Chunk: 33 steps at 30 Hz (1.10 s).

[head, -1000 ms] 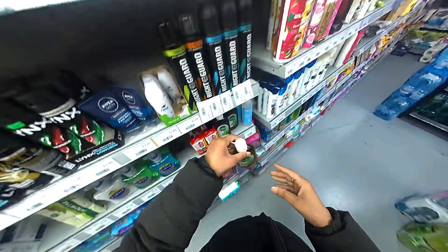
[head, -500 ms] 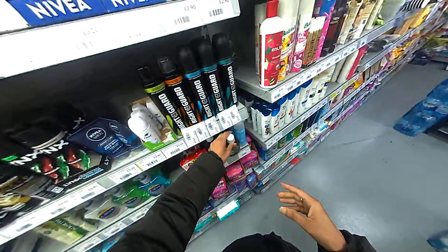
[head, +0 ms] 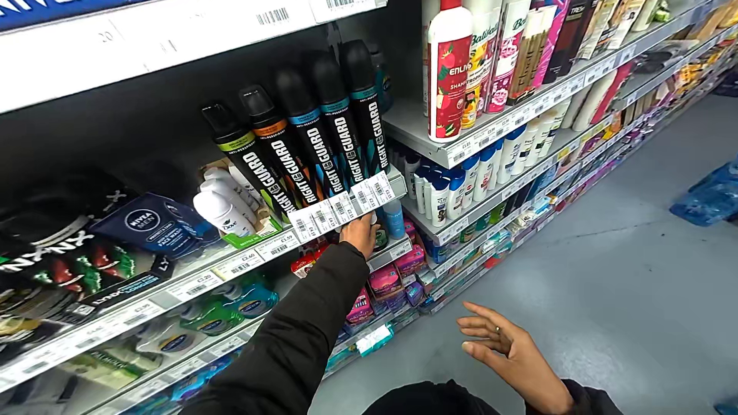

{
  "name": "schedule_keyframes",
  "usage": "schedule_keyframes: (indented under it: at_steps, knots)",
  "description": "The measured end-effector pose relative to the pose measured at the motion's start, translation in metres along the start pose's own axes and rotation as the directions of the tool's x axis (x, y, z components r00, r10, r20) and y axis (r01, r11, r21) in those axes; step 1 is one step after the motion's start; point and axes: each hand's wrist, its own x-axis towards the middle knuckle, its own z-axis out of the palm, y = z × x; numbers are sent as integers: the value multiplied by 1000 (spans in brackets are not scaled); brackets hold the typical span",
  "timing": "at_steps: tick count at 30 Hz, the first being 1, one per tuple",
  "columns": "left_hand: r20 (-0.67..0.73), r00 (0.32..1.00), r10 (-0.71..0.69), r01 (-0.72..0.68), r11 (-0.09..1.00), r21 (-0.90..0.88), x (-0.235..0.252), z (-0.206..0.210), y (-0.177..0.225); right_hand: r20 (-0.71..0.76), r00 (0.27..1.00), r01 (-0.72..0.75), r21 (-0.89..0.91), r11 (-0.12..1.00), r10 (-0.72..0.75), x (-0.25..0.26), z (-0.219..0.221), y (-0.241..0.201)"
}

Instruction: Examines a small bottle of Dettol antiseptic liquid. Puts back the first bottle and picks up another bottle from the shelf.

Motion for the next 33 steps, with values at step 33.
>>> schedule_keyframes:
  at_steps: [33]
  knots:
    - [-448,761,469,-629,703,-332,-130,25,40,7,700,681,-307,664,-715,31,-42,-150]
